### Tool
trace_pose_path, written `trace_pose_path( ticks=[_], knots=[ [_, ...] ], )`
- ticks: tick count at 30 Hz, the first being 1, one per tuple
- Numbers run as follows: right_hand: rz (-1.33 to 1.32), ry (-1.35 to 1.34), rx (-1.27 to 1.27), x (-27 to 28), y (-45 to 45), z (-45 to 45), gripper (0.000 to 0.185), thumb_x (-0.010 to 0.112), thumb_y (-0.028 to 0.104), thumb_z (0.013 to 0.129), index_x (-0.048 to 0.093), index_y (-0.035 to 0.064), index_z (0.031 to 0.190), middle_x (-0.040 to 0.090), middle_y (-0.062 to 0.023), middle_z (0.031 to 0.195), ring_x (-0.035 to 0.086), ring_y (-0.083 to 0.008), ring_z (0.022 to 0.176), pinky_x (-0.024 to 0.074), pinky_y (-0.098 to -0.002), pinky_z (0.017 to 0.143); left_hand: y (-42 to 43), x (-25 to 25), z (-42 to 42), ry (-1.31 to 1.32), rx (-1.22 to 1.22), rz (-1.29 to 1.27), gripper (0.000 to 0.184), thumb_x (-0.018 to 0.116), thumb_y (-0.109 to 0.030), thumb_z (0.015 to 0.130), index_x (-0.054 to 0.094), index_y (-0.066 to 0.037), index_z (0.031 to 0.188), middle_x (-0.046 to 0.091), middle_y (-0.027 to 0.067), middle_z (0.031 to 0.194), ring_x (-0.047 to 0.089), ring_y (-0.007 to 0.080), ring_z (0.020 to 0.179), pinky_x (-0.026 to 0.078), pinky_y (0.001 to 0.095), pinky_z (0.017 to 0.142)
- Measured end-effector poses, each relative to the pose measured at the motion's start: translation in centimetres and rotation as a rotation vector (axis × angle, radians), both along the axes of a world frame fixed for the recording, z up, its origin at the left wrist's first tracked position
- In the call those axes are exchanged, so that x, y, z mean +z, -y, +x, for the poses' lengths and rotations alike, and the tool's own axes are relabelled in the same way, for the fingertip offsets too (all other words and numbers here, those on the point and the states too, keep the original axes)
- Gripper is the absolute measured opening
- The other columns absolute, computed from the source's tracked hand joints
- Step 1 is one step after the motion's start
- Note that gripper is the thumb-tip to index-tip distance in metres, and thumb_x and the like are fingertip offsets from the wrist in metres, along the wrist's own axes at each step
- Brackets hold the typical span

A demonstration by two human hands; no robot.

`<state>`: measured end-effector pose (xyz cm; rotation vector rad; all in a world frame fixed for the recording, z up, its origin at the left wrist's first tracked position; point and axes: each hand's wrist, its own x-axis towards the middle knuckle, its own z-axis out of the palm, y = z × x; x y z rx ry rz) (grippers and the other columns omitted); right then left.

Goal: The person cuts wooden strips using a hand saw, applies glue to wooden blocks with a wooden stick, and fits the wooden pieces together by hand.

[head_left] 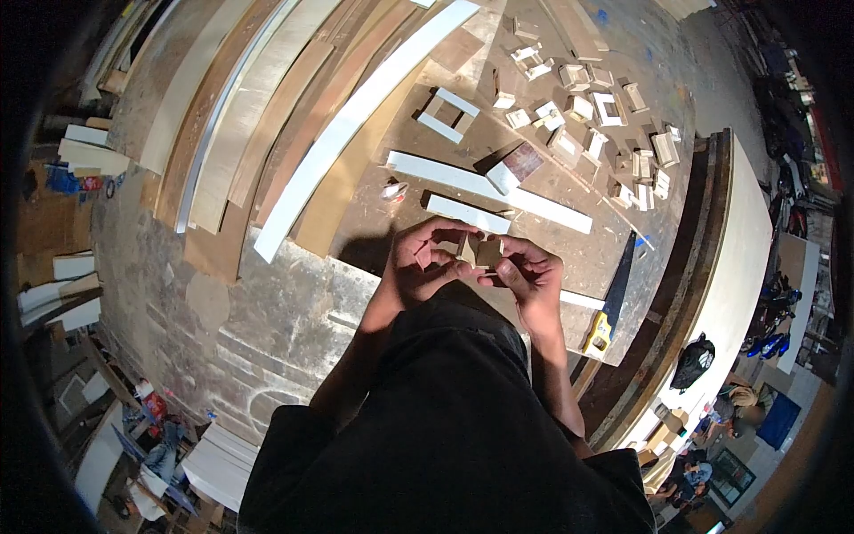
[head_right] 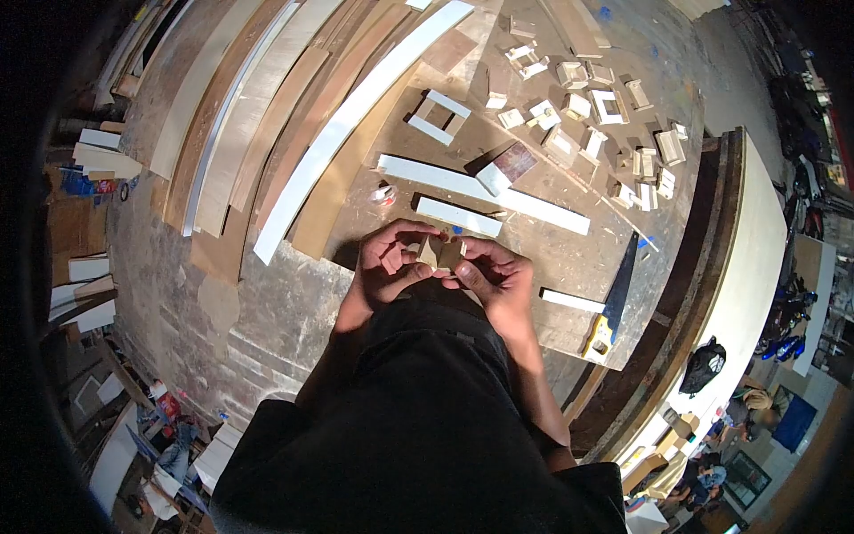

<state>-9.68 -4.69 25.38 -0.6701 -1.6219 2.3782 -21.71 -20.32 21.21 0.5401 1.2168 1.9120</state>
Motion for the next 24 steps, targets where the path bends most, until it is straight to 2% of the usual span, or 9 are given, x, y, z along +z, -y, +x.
trace_pose_path(
  ticks=[4, 10, 12, 13, 16, 18, 21, 24],
  knots=[
    [-0.016, -0.012, -0.026, 0.4, 0.3, 0.1, 0.024, 0.062, -0.003, 0.094, 0.060, -0.0109, 0.116, 0.069, -0.0169, 0.102, 0.072, -0.0247, 0.090, 0.0626, -0.0347, 0.077, -0.4, -1.0, 0.8, 0.006, 0.100, 0.120, 0.045, 0.074, 0.000, 0.085, 0.056, 0.000, 0.126, 0.063, 0.0125, 0.123, 0.062, 0.0204, 0.114, 0.055, 0.0354, 0.092],
    [0.006, 0.024, -0.046, 0.9, 0.6, 0.4, 0.022, 0.062, -0.002, 0.094, 0.060, -0.0128, 0.114, 0.069, -0.0189, 0.099, 0.072, -0.0242, 0.086, 0.0623, -0.0334, 0.074, -0.7, 0.0, 1.7, 0.023, 0.128, 0.114, 0.041, 0.070, 0.004, 0.086, 0.056, 0.002, 0.125, 0.064, 0.0135, 0.121, 0.063, 0.0224, 0.111, 0.059, 0.0371, 0.088],
    [0.021, 0.032, -0.050, 0.8, 0.7, 0.5, 0.029, 0.067, 0.010, 0.094, 0.062, -0.0110, 0.113, 0.070, -0.0158, 0.102, 0.070, -0.0191, 0.080, 0.0617, -0.0323, 0.070, -0.8, -0.2, 2.2, 0.079, 0.130, 0.102, 0.040, 0.070, 0.004, 0.087, 0.056, 0.003, 0.124, 0.064, 0.0134, 0.120, 0.063, 0.0223, 0.110, 0.059, 0.0376, 0.086],
    [0.021, 0.033, -0.051, 0.7, 0.8, 0.5, 0.029, 0.067, 0.010, 0.094, 0.062, -0.0110, 0.113, 0.070, -0.0158, 0.102, 0.070, -0.0191, 0.080, 0.0617, -0.0323, 0.070, -0.9, -0.2, 2.4, 0.135, 0.133, 0.090, 0.039, 0.070, 0.004, 0.087, 0.056, 0.004, 0.124, 0.064, 0.0133, 0.119, 0.064, 0.0222, 0.109, 0.060, 0.0380, 0.085],
    [0.016, 0.112, -0.114, 0.3, 0.8, 0.6, 0.029, 0.069, 0.010, 0.093, 0.063, -0.0110, 0.113, 0.071, -0.0143, 0.098, 0.070, -0.0180, 0.079, 0.0616, -0.0322, 0.070, -1.1, 0.8, 2.6, 0.135, 0.125, 0.084, 0.040, 0.066, 0.005, 0.089, 0.054, 0.003, 0.127, 0.063, 0.0152, 0.121, 0.063, 0.0235, 0.111, 0.055, 0.0364, 0.091],
    [-0.059, 0.097, -0.134, 0.1, 0.6, 0.8, 0.022, 0.069, -0.001, 0.090, 0.065, -0.0115, 0.109, 0.071, -0.0177, 0.096, 0.071, -0.0194, 0.082, 0.0613, -0.0318, 0.074, -1.1, 0.2, 2.8, 0.119, 0.160, 0.055, 0.040, 0.069, 0.004, 0.088, 0.055, 0.003, 0.126, 0.064, 0.0138, 0.120, 0.064, 0.0219, 0.109, 0.056, 0.0357, 0.090],
    [0.053, 0.070, -0.072, 0.4, 0.6, 0.6, 0.025, 0.071, -0.004, 0.087, 0.065, -0.0113, 0.110, 0.072, -0.0166, 0.094, 0.071, -0.0180, 0.082, 0.0606, -0.0307, 0.075, -1.3, -0.1, 2.9, 0.089, 0.215, 0.037, 0.041, 0.072, 0.003, 0.087, 0.056, 0.004, 0.125, 0.065, 0.0121, 0.118, 0.065, 0.0201, 0.107, 0.055, 0.0343, 0.089],
    [0.008, 0.122, -0.082, 0.1, 0.5, 0.8, 0.027, 0.072, -0.007, 0.085, 0.065, -0.0113, 0.110, 0.072, -0.0157, 0.094, 0.070, -0.0170, 0.081, 0.0599, -0.0300, 0.075, -1.4, -0.2, 3.2, 0.112, 0.232, 0.058, 0.041, 0.072, 0.003, 0.087, 0.056, 0.004, 0.124, 0.066, 0.0118, 0.117, 0.065, 0.0201, 0.107, 0.055, 0.0338, 0.090]
  ],
)
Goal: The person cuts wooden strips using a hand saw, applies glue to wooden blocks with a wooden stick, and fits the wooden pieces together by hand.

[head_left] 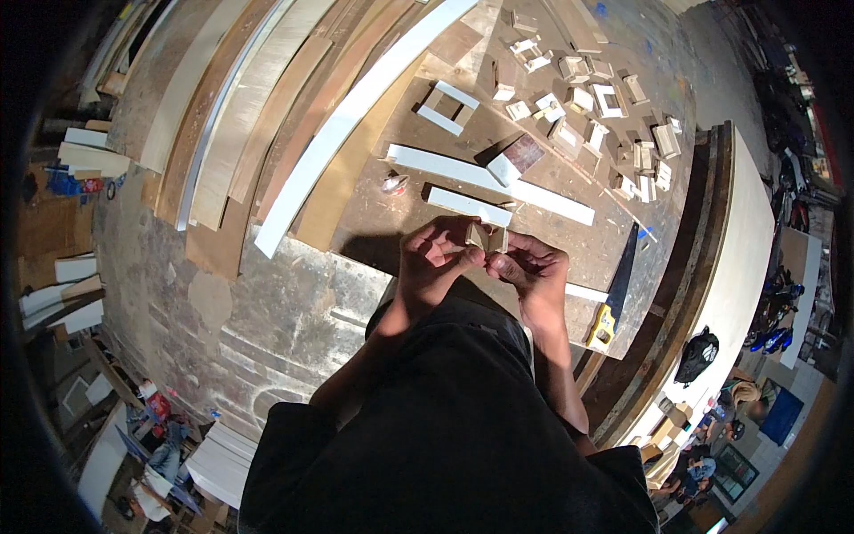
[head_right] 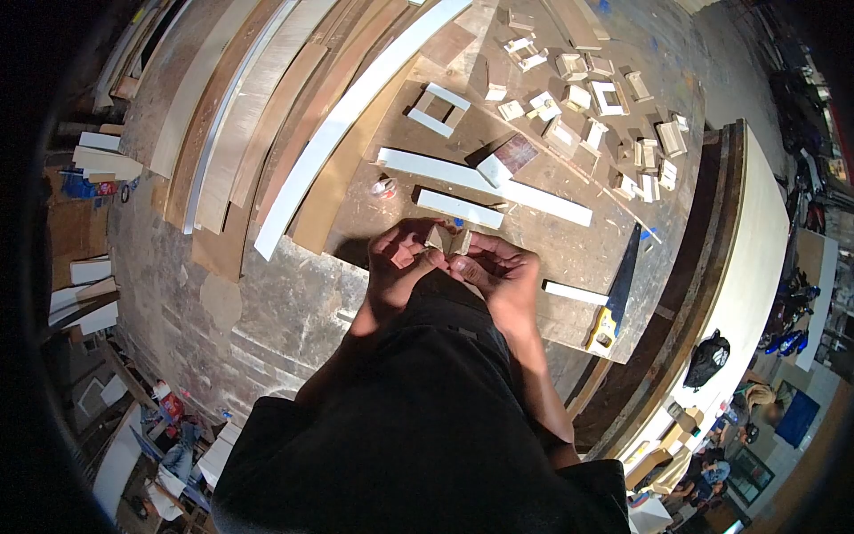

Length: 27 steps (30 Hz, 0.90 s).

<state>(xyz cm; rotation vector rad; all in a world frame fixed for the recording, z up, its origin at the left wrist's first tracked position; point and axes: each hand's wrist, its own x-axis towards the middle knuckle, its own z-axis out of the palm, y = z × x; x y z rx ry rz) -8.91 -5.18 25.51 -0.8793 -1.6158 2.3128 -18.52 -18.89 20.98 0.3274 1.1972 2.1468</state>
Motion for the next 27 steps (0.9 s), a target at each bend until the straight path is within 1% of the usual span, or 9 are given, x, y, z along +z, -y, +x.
trace_pose_path(
  ticks=[5, 11, 13, 17, 19, 22, 24, 27],
  knots=[
    [0.010, 0.018, 0.003, 0.3, -0.2, -0.2, 0.026, 0.073, -0.007, 0.085, 0.066, -0.0112, 0.109, 0.072, -0.0152, 0.094, 0.070, -0.0161, 0.080, 0.0596, -0.0289, 0.073, 0.0, 0.0, -0.1, 0.065, -0.047, 0.010, 0.040, 0.072, 0.003, 0.087, 0.056, 0.005, 0.124, 0.066, 0.0123, 0.116, 0.065, 0.0207, 0.108, 0.055, 0.0343, 0.090],
    [0.039, -0.003, 0.004, 0.2, -0.4, -0.3, 0.024, 0.072, -0.007, 0.085, 0.066, -0.0110, 0.108, 0.072, -0.0149, 0.092, 0.069, -0.0156, 0.078, 0.0596, -0.0282, 0.071, -0.2, -0.4, -0.4, -0.019, -0.063, 0.017, 0.038, 0.072, 0.004, 0.086, 0.058, 0.004, 0.122, 0.066, 0.0129, 0.117, 0.065, 0.0210, 0.108, 0.055, 0.0355, 0.091],
    [0.044, -0.008, 0.009, 0.1, -0.5, -0.3, 0.023, 0.072, -0.007, 0.085, 0.067, -0.0109, 0.108, 0.072, -0.0148, 0.091, 0.069, -0.0153, 0.078, 0.0595, -0.0281, 0.071, -0.3, -0.3, -0.4, 0.070, -0.079, 0.008, 0.038, 0.073, 0.004, 0.085, 0.059, 0.004, 0.120, 0.067, 0.0118, 0.116, 0.065, 0.0208, 0.108, 0.055, 0.0361, 0.092],
    [0.042, -0.025, 0.022, -0.5, -0.8, -0.3, 0.023, 0.072, -0.007, 0.085, 0.067, -0.0097, 0.108, 0.072, -0.0145, 0.092, 0.069, -0.0148, 0.079, 0.0593, -0.0282, 0.073, -0.5, -0.5, -0.5, 0.020, -0.060, 0.006, 0.038, 0.074, 0.004, 0.084, 0.059, 0.004, 0.119, 0.066, 0.0108, 0.116, 0.064, 0.0205, 0.110, 0.055, 0.0363, 0.093],
    [0.052, -0.047, 0.033, -0.7, -0.9, -0.4, 0.024, 0.071, -0.008, 0.085, 0.067, -0.0093, 0.108, 0.073, -0.0142, 0.093, 0.069, -0.0147, 0.080, 0.0592, -0.0283, 0.073, -0.4, -0.2, -0.6, -0.010, -0.079, -0.066, 0.039, 0.073, 0.005, 0.084, 0.059, 0.003, 0.120, 0.066, 0.0100, 0.118, 0.064, 0.0202, 0.111, 0.055, 0.0360, 0.093],
    [0.026, -0.051, 0.023, -0.9, -1.1, -0.4, 0.025, 0.072, -0.008, 0.084, 0.067, -0.0091, 0.109, 0.073, -0.0138, 0.096, 0.069, -0.0149, 0.082, 0.0588, -0.0281, 0.074, -0.1, -0.9, -0.9, 0.022, -0.106, -0.045, 0.041, 0.072, 0.006, 0.084, 0.057, 0.002, 0.123, 0.065, 0.0101, 0.118, 0.064, 0.0202, 0.112, 0.055, 0.0358, 0.094],
    [0.090, -0.040, 0.052, -1.5, -1.2, -0.3, 0.027, 0.072, -0.009, 0.084, 0.067, -0.0095, 0.110, 0.073, -0.0141, 0.098, 0.069, -0.0154, 0.084, 0.0586, -0.0284, 0.077, 0.0, -1.0, -1.0, 0.000, -0.117, -0.053, 0.042, 0.072, 0.006, 0.084, 0.056, 0.002, 0.124, 0.065, 0.0103, 0.118, 0.063, 0.0198, 0.112, 0.055, 0.0357, 0.093],
    [0.094, -0.062, 0.075, -1.5, -1.0, -0.6, 0.029, 0.073, -0.010, 0.083, 0.067, -0.0095, 0.111, 0.073, -0.0145, 0.100, 0.069, -0.0160, 0.089, 0.0583, -0.0293, 0.080, 0.6, -1.1, -1.6, -0.020, -0.155, -0.058, 0.044, 0.071, 0.007, 0.084, 0.055, 0.002, 0.125, 0.064, 0.0109, 0.119, 0.063, 0.0189, 0.112, 0.055, 0.0354, 0.093]
  ],
)
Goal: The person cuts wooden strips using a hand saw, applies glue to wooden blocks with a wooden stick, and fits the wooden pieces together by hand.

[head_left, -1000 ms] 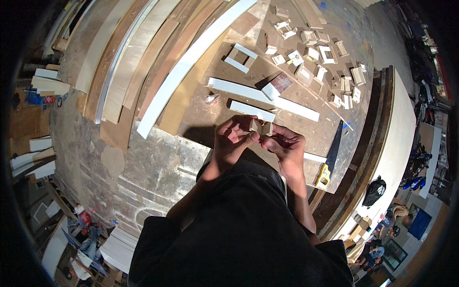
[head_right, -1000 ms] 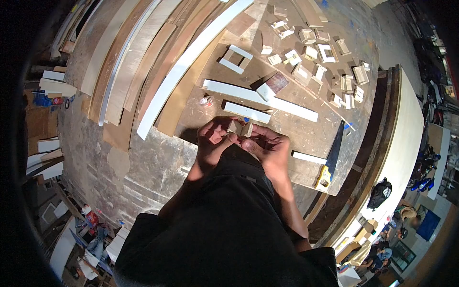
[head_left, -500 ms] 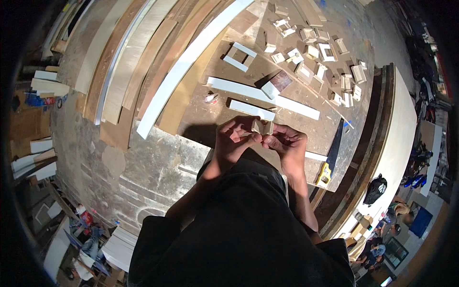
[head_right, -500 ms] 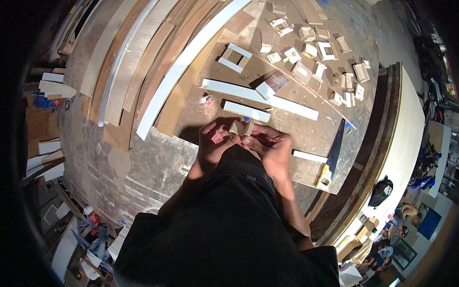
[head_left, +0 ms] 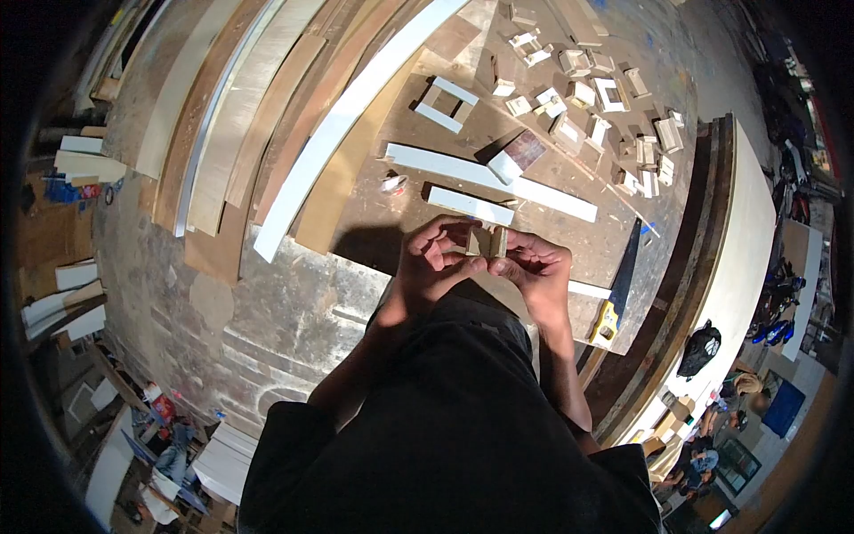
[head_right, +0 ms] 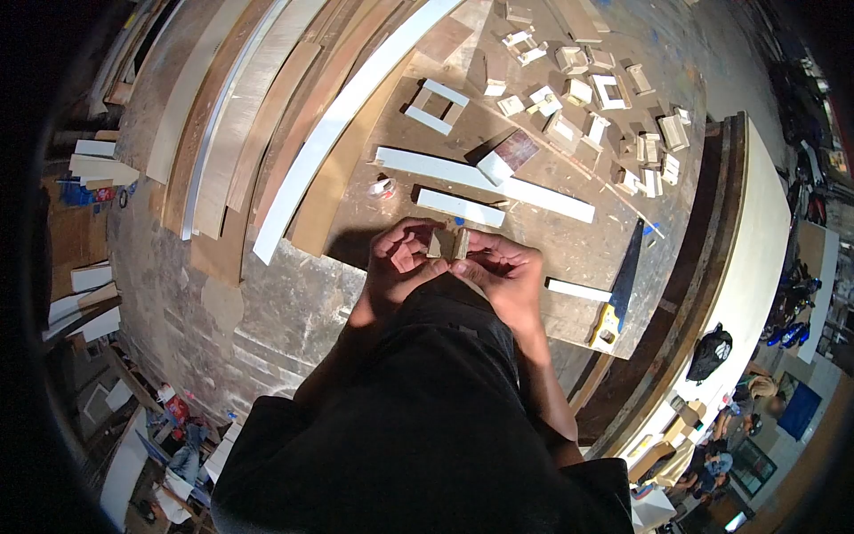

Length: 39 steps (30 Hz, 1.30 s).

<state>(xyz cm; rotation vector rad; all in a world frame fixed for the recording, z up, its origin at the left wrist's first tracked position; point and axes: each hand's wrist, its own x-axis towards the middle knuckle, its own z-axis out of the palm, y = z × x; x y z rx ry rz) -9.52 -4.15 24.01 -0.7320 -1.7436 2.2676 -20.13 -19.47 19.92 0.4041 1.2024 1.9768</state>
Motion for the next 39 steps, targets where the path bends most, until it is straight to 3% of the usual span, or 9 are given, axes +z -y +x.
trace_pose_path(
  ticks=[11, 13, 16, 19, 20, 21, 23, 26, 39],
  knots=[
    [0.296, 0.131, -0.094, -7.1, -2.6, 2.5, 0.032, 0.073, -0.010, 0.081, 0.066, -0.0037, 0.112, 0.073, -0.0104, 0.097, 0.071, -0.0174, 0.091, 0.0586, -0.0299, 0.079, 1.8, 0.4, -1.4, 0.035, -0.019, 0.040, 0.043, 0.069, 0.008, 0.084, 0.057, 0.002, 0.125, 0.064, 0.0101, 0.117, 0.064, 0.0157, 0.104, 0.056, 0.0305, 0.088],
    [0.610, 0.521, 0.013, -11.8, -4.2, 4.3, 0.040, 0.081, -0.001, 0.075, 0.067, -0.0013, 0.112, 0.072, -0.0132, 0.095, 0.073, -0.0212, 0.086, 0.0591, -0.0316, 0.076, 1.8, 1.2, -1.4, 0.039, 0.031, 0.003, 0.038, 0.072, 0.005, 0.084, 0.061, 0.002, 0.121, 0.066, 0.0093, 0.112, 0.065, 0.0141, 0.100, 0.056, 0.0297, 0.086],
    [0.884, 0.633, 0.067, -19.6, -5.6, 7.7, 0.049, 0.087, 0.009, 0.069, 0.067, -0.0009, 0.112, 0.071, -0.0179, 0.096, 0.073, -0.0261, 0.084, 0.0590, -0.0343, 0.073, 1.5, 2.1, -1.5, -0.018, 0.073, -0.081, 0.032, 0.073, 0.002, 0.085, 0.065, 0.003, 0.116, 0.068, 0.0085, 0.104, 0.065, 0.0128, 0.096, 0.056, 0.0281, 0.084],
    [1.327, 0.365, 0.010, -17.7, -5.1, 6.7, 0.053, 0.089, 0.015, 0.067, 0.068, -0.0003, 0.114, 0.071, -0.0185, 0.097, 0.072, -0.0289, 0.082, 0.0580, -0.0349, 0.070, 1.5, 3.2, -1.9, -0.231, 0.095, -0.188, 0.032, 0.073, 0.004, 0.083, 0.066, 0.006, 0.114, 0.069, 0.0139, 0.105, 0.068, 0.0178, 0.098, 0.058, 0.0302, 0.085],
    [0.951, 0.490, -0.104, -14.6, -3.8, 4.8, 0.044, 0.085, 0.010, 0.071, 0.070, 0.0010, 0.111, 0.071, -0.0178, 0.099, 0.072, -0.0272, 0.082, 0.0576, -0.0337, 0.071, 1.4, 2.9, -1.9, -0.321, 0.150, -0.201, 0.025, 0.075, 0.003, 0.082, 0.071, 0.004, 0.106, 0.071, 0.0128, 0.098, 0.069, 0.0159, 0.089, 0.057, 0.0280, 0.079],
    [0.947, 0.491, -0.099, -11.8, -2.8, 3.7, 0.044, 0.085, 0.010, 0.071, 0.070, 0.0010, 0.111, 0.071, -0.0178, 0.099, 0.072, -0.0272, 0.082, 0.0576, -0.0337, 0.071, 1.5, 3.1, -2.0, -0.319, 0.152, -0.207, 0.025, 0.075, 0.003, 0.082, 0.071, 0.004, 0.106, 0.071, 0.0128, 0.098, 0.069, 0.0159, 0.089, 0.057, 0.0280, 0.079],
    [0.494, 0.155, -0.131, -6.7, -1.5, 2.1, 0.032, 0.080, 0.003, 0.075, 0.073, 0.0018, 0.106, 0.071, -0.0165, 0.100, 0.071, -0.0250, 0.081, 0.0570, -0.0329, 0.071, 1.3, 3.6, -2.2, -0.625, 0.145, -0.380, 0.024, 0.075, 0.002, 0.079, 0.073, 0.002, 0.103, 0.073, 0.0112, 0.089, 0.071, 0.0143, 0.081, 0.056, 0.0265, 0.074],
    [0.590, -0.006, 0.043, -0.2, 0.3, -0.9, 0.025, 0.075, -0.003, 0.078, 0.074, 0.0030, 0.101, 0.072, -0.0142, 0.096, 0.072, -0.0239, 0.082, 0.0568, -0.0326, 0.073, 0.5, 2.6, -1.8, -0.766, 0.212, -0.340, 0.026, 0.075, -0.001, 0.077, 0.073, -0.003, 0.103, 0.071, 0.0101, 0.079, 0.072, 0.0179, 0.071, 0.055, 0.0266, 0.066],
    [0.809, 0.030, 0.089, -2.3, -0.3, 0.1, 0.015, 0.066, -0.010, 0.080, 0.069, -0.0011, 0.092, 0.073, -0.0141, 0.090, 0.074, -0.0225, 0.081, 0.0579, -0.0313, 0.072, -0.6, 1.3, 0.6, -0.720, 0.193, -0.405, 0.025, 0.074, 0.004, 0.077, 0.071, -0.001, 0.101, 0.073, 0.0123, 0.089, 0.074, 0.0195, 0.077, 0.061, 0.0283, 0.065]
  ],
)
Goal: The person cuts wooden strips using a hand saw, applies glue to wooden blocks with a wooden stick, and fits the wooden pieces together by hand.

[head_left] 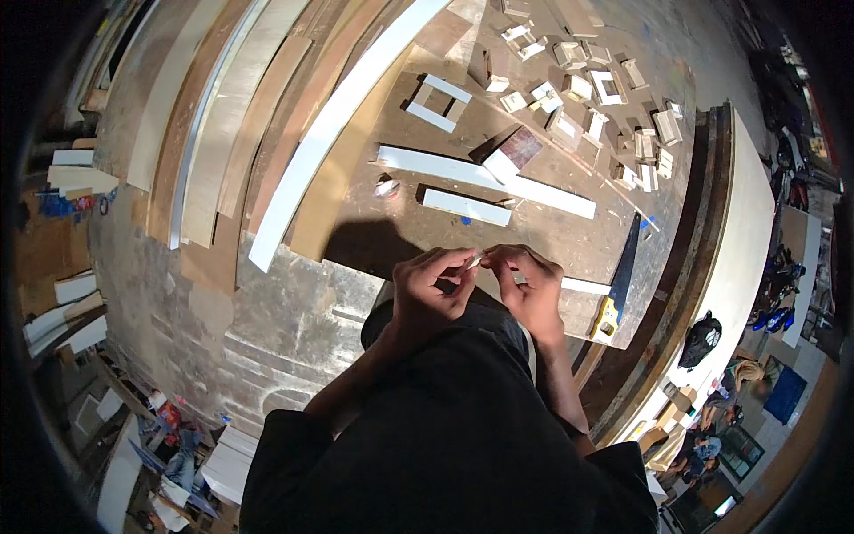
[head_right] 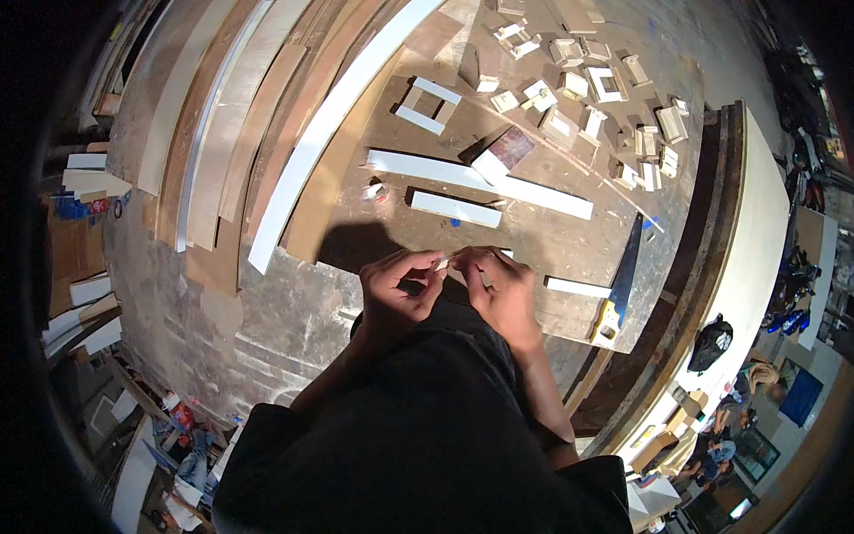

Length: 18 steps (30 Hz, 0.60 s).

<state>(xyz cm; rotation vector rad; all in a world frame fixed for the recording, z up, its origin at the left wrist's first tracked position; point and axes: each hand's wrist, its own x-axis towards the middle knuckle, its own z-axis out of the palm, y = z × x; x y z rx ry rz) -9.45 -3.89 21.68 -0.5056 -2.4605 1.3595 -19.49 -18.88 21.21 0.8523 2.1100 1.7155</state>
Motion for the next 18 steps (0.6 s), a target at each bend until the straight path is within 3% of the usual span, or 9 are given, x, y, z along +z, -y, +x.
trace_pose_path(
  ticks=[3, 6, 9, 10, 12, 14, 15, 16, 18],
  knots=[
    [-0.021, 0.082, 0.002, 0.0, 0.2, 0.2, 0.015, 0.062, -0.008, 0.083, 0.062, 0.0001, 0.096, 0.069, -0.0150, 0.088, 0.072, -0.0312, 0.079, 0.0564, -0.0372, 0.067, -0.5, -0.2, 0.3, -0.016, 0.006, 0.015, 0.025, 0.073, 0.004, 0.077, 0.070, -0.001, 0.101, 0.073, 0.0122, 0.089, 0.074, 0.0193, 0.077, 0.061, 0.0286, 0.064],
    [0.021, 0.141, 0.005, 0.1, 1.0, 0.1, 0.019, 0.061, -0.010, 0.082, 0.057, -0.0017, 0.099, 0.067, -0.0186, 0.089, 0.071, -0.0328, 0.078, 0.0560, -0.0383, 0.067, -0.5, -0.4, 0.7, 0.005, -0.002, 0.008, 0.024, 0.073, 0.004, 0.077, 0.070, 0.000, 0.101, 0.073, 0.0123, 0.089, 0.074, 0.0198, 0.076, 0.061, 0.0290, 0.064],
    [-0.085, 0.158, -0.041, 0.2, 1.5, 0.3, 0.013, 0.057, -0.008, 0.087, 0.054, -0.0034, 0.099, 0.067, -0.0184, 0.087, 0.071, -0.0317, 0.075, 0.0567, -0.0376, 0.067, -0.6, -1.0, 1.4, -0.101, 0.067, 0.003, 0.022, 0.073, 0.004, 0.078, 0.071, 0.002, 0.100, 0.073, 0.0113, 0.086, 0.072, 0.0140, 0.073, 0.058, 0.0254, 0.063],
    [-0.085, 0.159, -0.041, -0.1, 1.5, 0.6, 0.013, 0.057, -0.008, 0.087, 0.054, -0.0034, 0.099, 0.067, -0.0184, 0.087, 0.071, -0.0317, 0.075, 0.0567, -0.0376, 0.067, -0.5, -1.3, 1.8, -0.006, 0.115, 0.002, 0.023, 0.073, 0.004, 0.079, 0.071, 0.002, 0.102, 0.073, 0.0111, 0.088, 0.071, 0.0133, 0.075, 0.059, 0.0259, 0.065],
    [-0.829, 0.067, -0.164, -1.0, 1.5, 1.2, 0.006, 0.052, 0.001, 0.096, 0.053, -0.0052, 0.098, 0.066, -0.0147, 0.083, 0.071, -0.0287, 0.069, 0.0571, -0.0355, 0.065, -0.1, -1.6, 1.5, 0.087, 0.162, 0.003, 0.023, 0.073, 0.004, 0.080, 0.071, 0.003, 0.103, 0.073, 0.0108, 0.090, 0.070, 0.0126, 0.078, 0.059, 0.0264, 0.066],
    [-0.912, 0.085, -0.214, -0.4, -0.1, 1.9, 0.013, 0.049, 0.006, 0.100, 0.053, -0.0056, 0.096, 0.065, -0.0135, 0.081, 0.071, -0.0279, 0.068, 0.0565, -0.0333, 0.064, 0.5, -1.7, -0.3, 0.558, 0.335, 0.201, 0.020, 0.070, 0.006, 0.085, 0.068, 0.005, 0.105, 0.072, 0.0101, 0.091, 0.070, 0.0127, 0.078, 0.059, 0.0269, 0.069],
    [-0.998, 0.102, -0.267, -0.2, -1.3, 2.4, 0.020, 0.046, 0.010, 0.104, 0.053, -0.0060, 0.094, 0.065, -0.0123, 0.080, 0.070, -0.0271, 0.067, 0.0559, -0.0312, 0.063, 1.0, -1.5, -1.0, 0.554, 0.336, 0.205, 0.020, 0.070, 0.006, 0.085, 0.068, 0.005, 0.105, 0.072, 0.0101, 0.091, 0.070, 0.0127, 0.078, 0.059, 0.0269, 0.069],
    [-0.998, 0.104, -0.263, -1.6, -2.8, 3.6, 0.020, 0.046, 0.010, 0.104, 0.053, -0.0060, 0.094, 0.065, -0.0123, 0.080, 0.070, -0.0271, 0.067, 0.0559, -0.0312, 0.063, 1.7, -1.2, -1.4, 0.580, 0.271, 0.184, 0.022, 0.070, 0.007, 0.086, 0.068, 0.006, 0.108, 0.072, 0.0110, 0.095, 0.070, 0.0135, 0.080, 0.060, 0.0284, 0.071],
    [-0.607, 0.177, -0.263, -5.6, -6.2, 5.6, 0.027, 0.044, 0.013, 0.105, 0.056, -0.0057, 0.091, 0.068, -0.0143, 0.083, 0.071, -0.0268, 0.069, 0.0553, -0.0294, 0.061, 2.3, -0.6, -1.5, 0.602, 0.215, 0.161, 0.025, 0.070, 0.009, 0.086, 0.067, 0.006, 0.110, 0.072, 0.0119, 0.099, 0.069, 0.0143, 0.082, 0.060, 0.0299, 0.074]
  ],
)
